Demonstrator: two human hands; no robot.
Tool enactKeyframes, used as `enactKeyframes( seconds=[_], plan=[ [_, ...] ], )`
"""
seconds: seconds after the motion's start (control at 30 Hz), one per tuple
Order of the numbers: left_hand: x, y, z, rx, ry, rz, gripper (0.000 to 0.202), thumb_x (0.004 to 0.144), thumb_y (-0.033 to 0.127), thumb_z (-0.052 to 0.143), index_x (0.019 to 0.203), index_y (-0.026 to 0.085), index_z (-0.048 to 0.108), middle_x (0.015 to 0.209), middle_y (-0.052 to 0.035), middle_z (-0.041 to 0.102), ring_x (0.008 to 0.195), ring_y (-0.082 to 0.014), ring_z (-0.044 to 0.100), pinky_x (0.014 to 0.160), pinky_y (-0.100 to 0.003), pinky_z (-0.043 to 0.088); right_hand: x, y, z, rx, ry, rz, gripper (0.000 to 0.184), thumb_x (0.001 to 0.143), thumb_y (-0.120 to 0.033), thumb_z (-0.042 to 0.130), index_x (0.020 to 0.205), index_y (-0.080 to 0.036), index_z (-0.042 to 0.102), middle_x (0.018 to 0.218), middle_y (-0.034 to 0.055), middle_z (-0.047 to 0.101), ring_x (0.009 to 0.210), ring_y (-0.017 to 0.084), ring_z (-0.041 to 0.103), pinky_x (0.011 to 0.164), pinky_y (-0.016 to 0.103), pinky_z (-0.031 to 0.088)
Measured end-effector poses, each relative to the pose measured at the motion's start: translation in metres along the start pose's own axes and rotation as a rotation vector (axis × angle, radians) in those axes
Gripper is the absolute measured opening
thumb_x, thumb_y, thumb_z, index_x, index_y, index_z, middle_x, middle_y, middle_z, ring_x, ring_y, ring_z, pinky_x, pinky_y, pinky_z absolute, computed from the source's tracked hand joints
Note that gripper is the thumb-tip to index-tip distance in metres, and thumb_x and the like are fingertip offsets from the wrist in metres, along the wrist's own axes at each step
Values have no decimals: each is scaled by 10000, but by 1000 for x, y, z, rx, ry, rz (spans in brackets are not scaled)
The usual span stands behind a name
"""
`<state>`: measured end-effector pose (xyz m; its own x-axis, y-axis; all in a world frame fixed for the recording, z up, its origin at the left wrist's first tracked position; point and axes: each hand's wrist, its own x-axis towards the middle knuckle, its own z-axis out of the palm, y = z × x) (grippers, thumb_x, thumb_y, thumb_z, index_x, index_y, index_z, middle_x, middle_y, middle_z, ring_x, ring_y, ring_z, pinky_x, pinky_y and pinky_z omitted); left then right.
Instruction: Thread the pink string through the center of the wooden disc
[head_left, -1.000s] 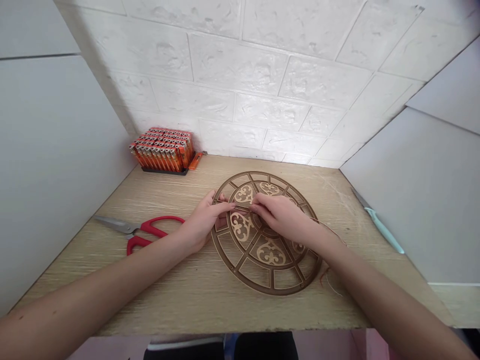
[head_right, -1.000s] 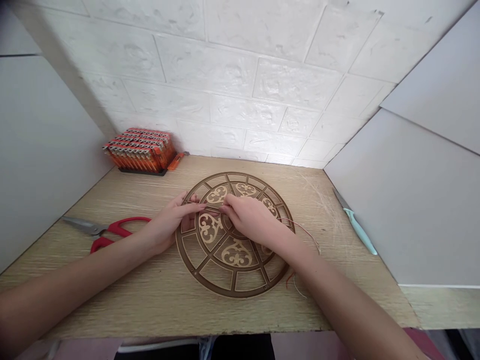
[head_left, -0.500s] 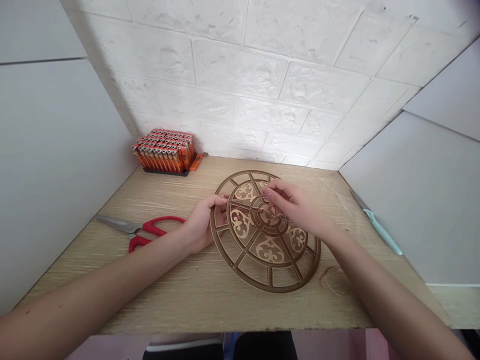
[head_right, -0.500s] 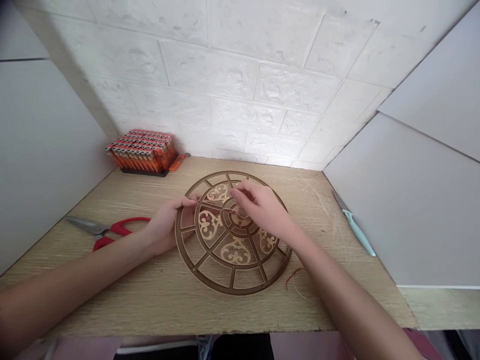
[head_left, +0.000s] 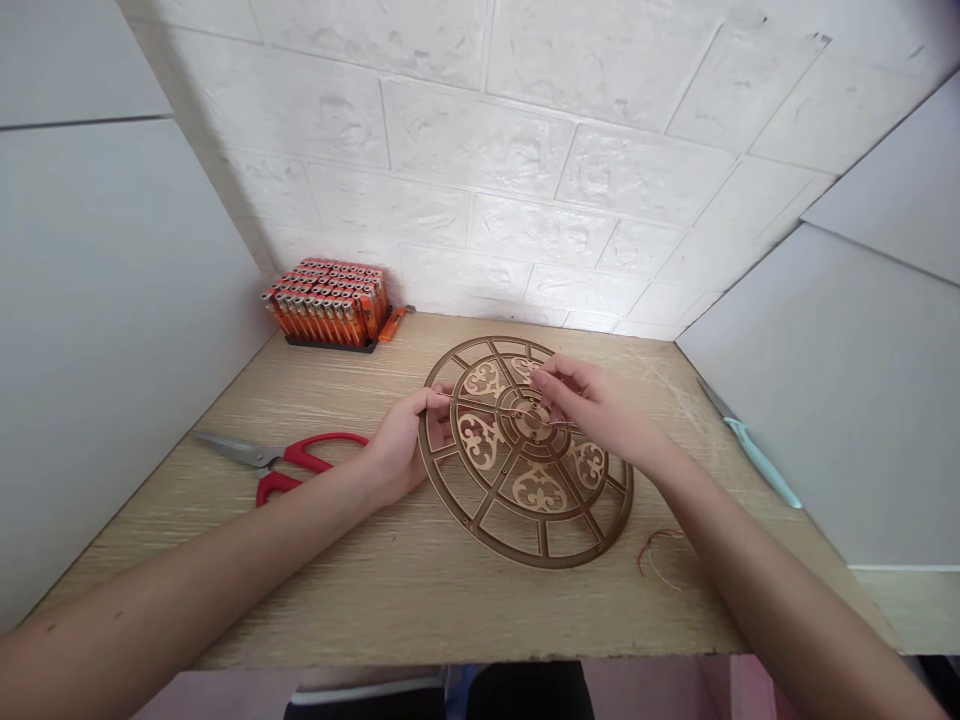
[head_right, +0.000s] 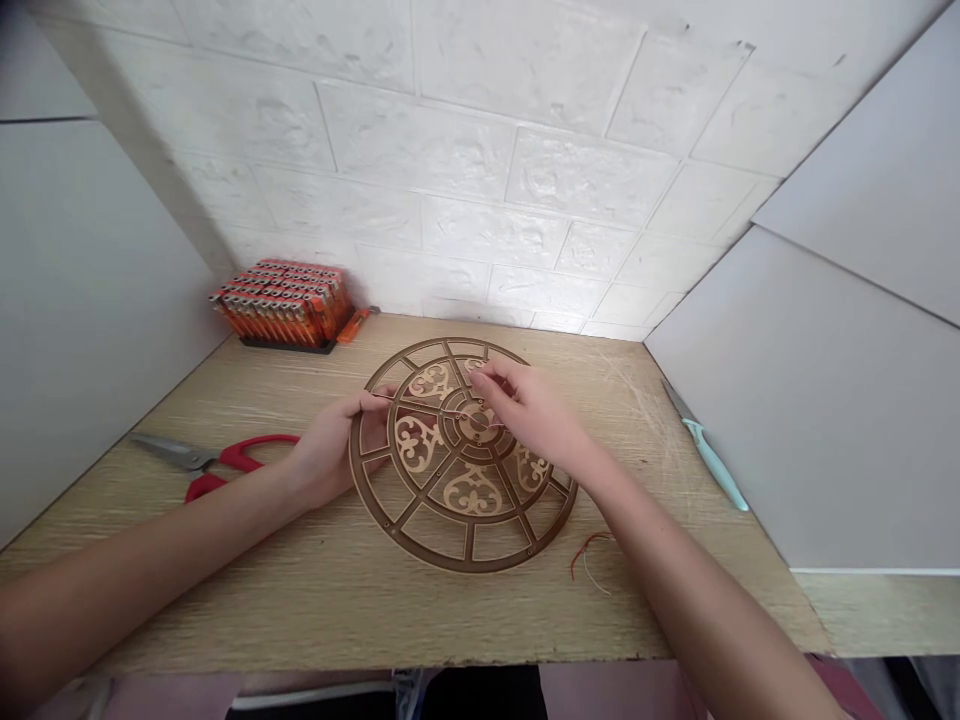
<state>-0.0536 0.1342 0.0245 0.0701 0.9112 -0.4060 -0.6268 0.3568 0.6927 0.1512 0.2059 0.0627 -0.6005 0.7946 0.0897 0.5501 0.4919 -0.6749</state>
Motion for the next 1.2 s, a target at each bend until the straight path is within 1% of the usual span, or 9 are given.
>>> enactKeyframes(
  seconds=[0.23,0.33,0.4,0.5,0.53,0.67,0.77,0.97,1.2],
  plan=[
    [-1,2,2,-7,20,5,213,716,136,437,919,150,496,887,-40,575,661,-108,568,585,-211,484,1,0,-4,2,-30,19,387,959,-500,354,858,-172,532,725,8,562,647,130,519,589,248,373],
    [0,1,1,-12,11,9,227,711,133,437,929,150,497,885,-41,580,671,-112,577,590,-208,484,0,2,-11,-17,-86,61,379,956,-497,354,904,-173,542,748,12,576,668,136,537,596,251,382],
    [1,1,0,-22,11,14,225,708,135,437,927,149,488,889,-41,585,682,-119,585,595,-213,488,-1,5,-21,-14,-200,96,355,949,-472,377,935,-166,556,805,24,593,711,141,556,630,259,399],
    [1,0,0,-31,5,15,220,704,139,437,921,147,477,898,-43,589,697,-128,594,599,-222,494,-3,13,-42,22,-509,133,342,930,-462,424,1004,-168,582,917,49,612,771,151,575,688,275,416],
    [1,0,0,-31,2,17,221,704,140,435,922,148,476,899,-44,590,700,-132,596,601,-227,497,-3,17,-49,47,-570,127,340,919,-460,447,1017,-166,586,940,54,613,801,157,577,710,278,420],
    [-1,1,3,-30,9,15,216,710,134,420,919,151,473,897,-45,592,706,-143,602,605,-250,506,-2,32,-66,40,-629,137,298,853,-388,565,1055,-169,578,1022,53,602,908,170,563,753,269,427],
    [-1,2,4,-19,34,19,209,713,134,418,914,149,472,897,-44,591,702,-139,600,604,-244,504,-2,30,-62,24,-607,110,320,820,-394,610,1053,-177,576,994,39,600,863,156,555,714,256,422],
    [1,1,2,7,-13,40,255,696,152,441,946,141,490,910,-53,583,696,-129,595,611,-238,501,-8,4,-30,-140,-446,59,289,833,-450,605,958,-191,575,909,18,583,774,143,529,612,243,375],
    [-1,3,6,-22,32,16,207,708,128,418,905,142,477,895,-48,589,711,-138,603,597,-230,502,-5,15,-6,-290,-347,-2,357,857,-530,565,816,-177,529,795,7,570,667,130,498,548,239,327]
  ],
)
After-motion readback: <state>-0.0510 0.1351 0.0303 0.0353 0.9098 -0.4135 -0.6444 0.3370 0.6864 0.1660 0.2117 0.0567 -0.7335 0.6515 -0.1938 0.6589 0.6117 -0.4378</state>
